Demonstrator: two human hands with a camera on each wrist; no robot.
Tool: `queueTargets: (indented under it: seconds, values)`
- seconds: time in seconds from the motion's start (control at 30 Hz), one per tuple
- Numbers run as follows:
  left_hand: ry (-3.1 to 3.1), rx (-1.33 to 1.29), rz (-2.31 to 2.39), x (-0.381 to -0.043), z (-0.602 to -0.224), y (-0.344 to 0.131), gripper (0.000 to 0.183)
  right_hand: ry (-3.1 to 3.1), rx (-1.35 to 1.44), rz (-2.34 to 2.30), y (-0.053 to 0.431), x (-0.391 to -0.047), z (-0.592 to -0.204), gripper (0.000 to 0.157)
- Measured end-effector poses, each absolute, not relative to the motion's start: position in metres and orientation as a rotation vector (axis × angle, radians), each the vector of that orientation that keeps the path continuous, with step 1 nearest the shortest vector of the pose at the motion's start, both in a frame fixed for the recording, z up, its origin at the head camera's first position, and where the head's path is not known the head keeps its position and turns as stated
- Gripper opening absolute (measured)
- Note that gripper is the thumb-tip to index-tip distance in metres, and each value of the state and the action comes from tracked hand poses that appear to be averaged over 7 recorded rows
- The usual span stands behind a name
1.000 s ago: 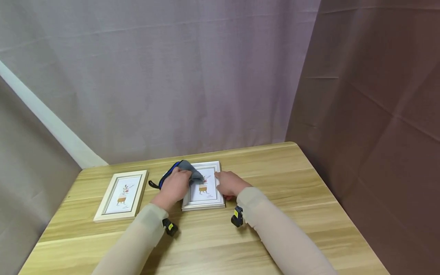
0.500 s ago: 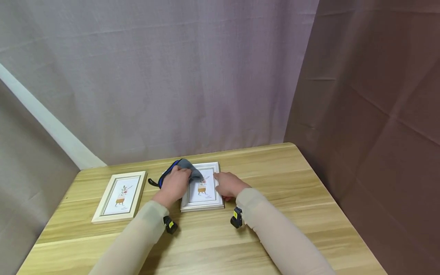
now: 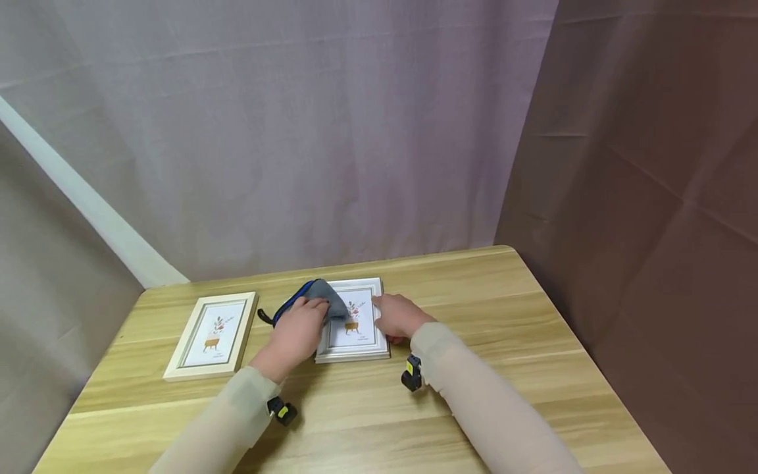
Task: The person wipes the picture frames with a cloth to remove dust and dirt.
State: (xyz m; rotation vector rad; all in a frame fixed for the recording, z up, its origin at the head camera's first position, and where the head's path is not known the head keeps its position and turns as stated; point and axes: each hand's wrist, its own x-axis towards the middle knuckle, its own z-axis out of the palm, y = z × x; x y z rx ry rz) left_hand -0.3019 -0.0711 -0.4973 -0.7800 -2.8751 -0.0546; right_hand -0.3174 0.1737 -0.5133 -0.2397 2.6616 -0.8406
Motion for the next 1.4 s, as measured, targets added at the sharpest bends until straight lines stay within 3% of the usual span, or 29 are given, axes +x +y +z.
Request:
queueTargets:
  seconds: [0.6,1.4]
  values:
    - [-2.761,-1.023,-0.287,-0.225,-0.501,-0.106,0.03,2.645,-0.298,-0.845,0.179,-0.318,-0.513,0.068]
    - [-2.832,-0.952,-0.459,-0.232,-0.508,-0.075,0.026,2.534,-0.18,-1.09,0.182,-0.323,-0.519,0.068]
